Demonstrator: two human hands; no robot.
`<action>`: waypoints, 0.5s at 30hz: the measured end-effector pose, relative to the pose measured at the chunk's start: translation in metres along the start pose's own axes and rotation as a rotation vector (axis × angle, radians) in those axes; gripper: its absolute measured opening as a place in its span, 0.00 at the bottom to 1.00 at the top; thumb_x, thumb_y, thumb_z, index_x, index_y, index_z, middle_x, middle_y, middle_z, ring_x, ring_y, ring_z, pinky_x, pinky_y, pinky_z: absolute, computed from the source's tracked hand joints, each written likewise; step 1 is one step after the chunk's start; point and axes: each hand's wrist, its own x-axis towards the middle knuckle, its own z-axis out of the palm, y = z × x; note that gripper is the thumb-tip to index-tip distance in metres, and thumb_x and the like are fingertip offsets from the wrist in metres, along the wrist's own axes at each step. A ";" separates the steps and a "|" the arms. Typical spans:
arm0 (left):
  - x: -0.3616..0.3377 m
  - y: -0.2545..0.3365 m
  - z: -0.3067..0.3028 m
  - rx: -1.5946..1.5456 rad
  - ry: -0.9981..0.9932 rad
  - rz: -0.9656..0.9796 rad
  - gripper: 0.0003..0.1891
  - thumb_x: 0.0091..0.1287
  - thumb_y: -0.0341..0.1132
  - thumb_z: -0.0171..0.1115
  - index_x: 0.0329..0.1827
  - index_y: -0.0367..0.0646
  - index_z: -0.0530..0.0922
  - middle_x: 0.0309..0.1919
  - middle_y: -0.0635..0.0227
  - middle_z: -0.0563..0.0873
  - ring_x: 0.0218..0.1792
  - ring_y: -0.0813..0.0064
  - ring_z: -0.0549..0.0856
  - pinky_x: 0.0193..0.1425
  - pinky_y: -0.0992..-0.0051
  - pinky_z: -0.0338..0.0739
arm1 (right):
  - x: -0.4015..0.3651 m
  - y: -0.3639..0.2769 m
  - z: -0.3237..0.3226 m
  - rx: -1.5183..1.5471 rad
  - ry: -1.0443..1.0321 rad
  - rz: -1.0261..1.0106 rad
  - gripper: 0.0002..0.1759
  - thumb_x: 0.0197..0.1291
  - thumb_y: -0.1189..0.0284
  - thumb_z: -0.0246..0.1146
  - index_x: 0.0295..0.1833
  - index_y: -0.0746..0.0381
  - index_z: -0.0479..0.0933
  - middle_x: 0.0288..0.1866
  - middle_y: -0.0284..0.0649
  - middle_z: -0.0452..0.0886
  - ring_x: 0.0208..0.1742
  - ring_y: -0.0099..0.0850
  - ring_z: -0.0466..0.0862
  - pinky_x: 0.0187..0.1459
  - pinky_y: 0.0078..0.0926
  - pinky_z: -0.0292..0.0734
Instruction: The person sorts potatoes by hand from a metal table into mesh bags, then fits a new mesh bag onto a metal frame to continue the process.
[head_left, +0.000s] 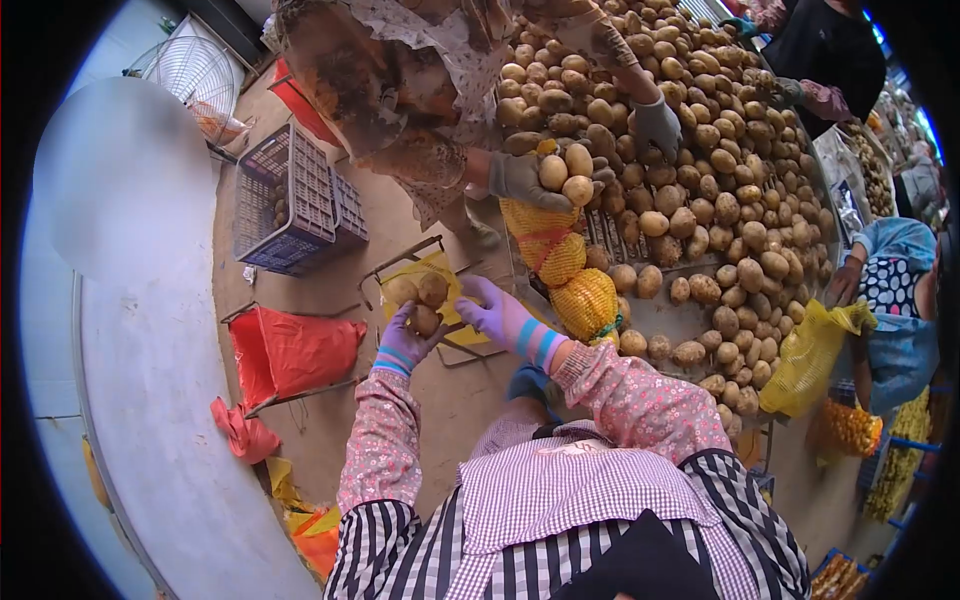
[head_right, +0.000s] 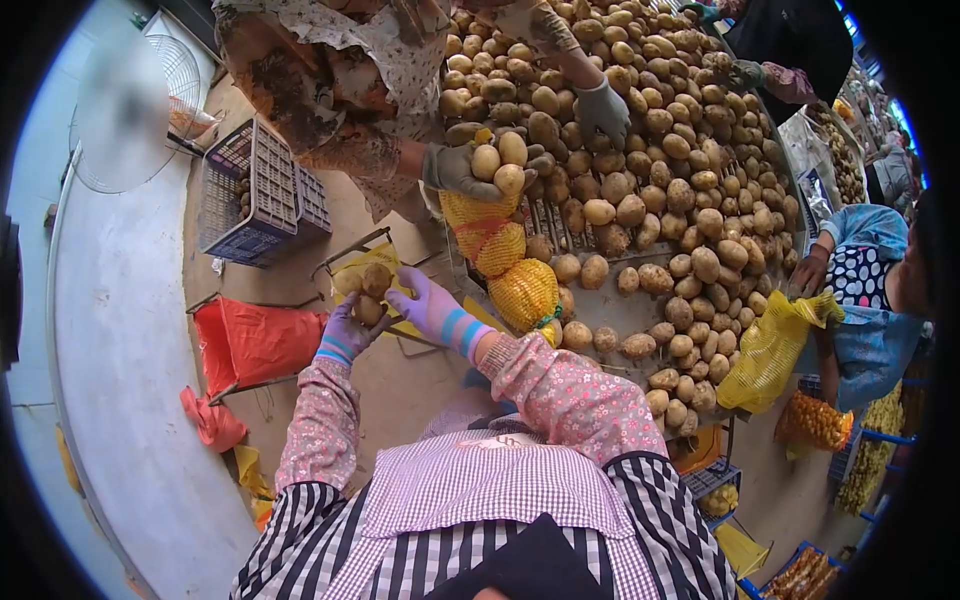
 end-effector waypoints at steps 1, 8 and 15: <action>0.003 0.003 -0.004 0.169 0.211 0.058 0.28 0.77 0.47 0.66 0.76 0.49 0.70 0.73 0.58 0.74 0.70 0.48 0.77 0.70 0.34 0.78 | -0.007 -0.001 -0.004 -0.007 -0.006 -0.003 0.34 0.75 0.55 0.64 0.78 0.62 0.68 0.56 0.46 0.85 0.51 0.31 0.86 0.56 0.29 0.83; 0.011 -0.032 0.016 0.430 0.401 0.225 0.25 0.79 0.45 0.60 0.75 0.46 0.71 0.75 0.57 0.72 0.71 0.50 0.78 0.62 0.46 0.84 | -0.085 0.006 -0.112 -0.059 0.291 -0.124 0.27 0.75 0.60 0.63 0.73 0.61 0.74 0.60 0.46 0.86 0.59 0.39 0.86 0.61 0.34 0.80; -0.006 -0.143 0.176 1.049 -0.163 0.483 0.15 0.83 0.37 0.56 0.63 0.40 0.82 0.50 0.65 0.90 0.42 0.78 0.90 0.40 0.79 0.84 | -0.225 0.071 -0.191 -1.159 0.404 0.139 0.32 0.67 0.55 0.67 0.73 0.54 0.75 0.77 0.43 0.72 0.80 0.50 0.65 0.80 0.55 0.55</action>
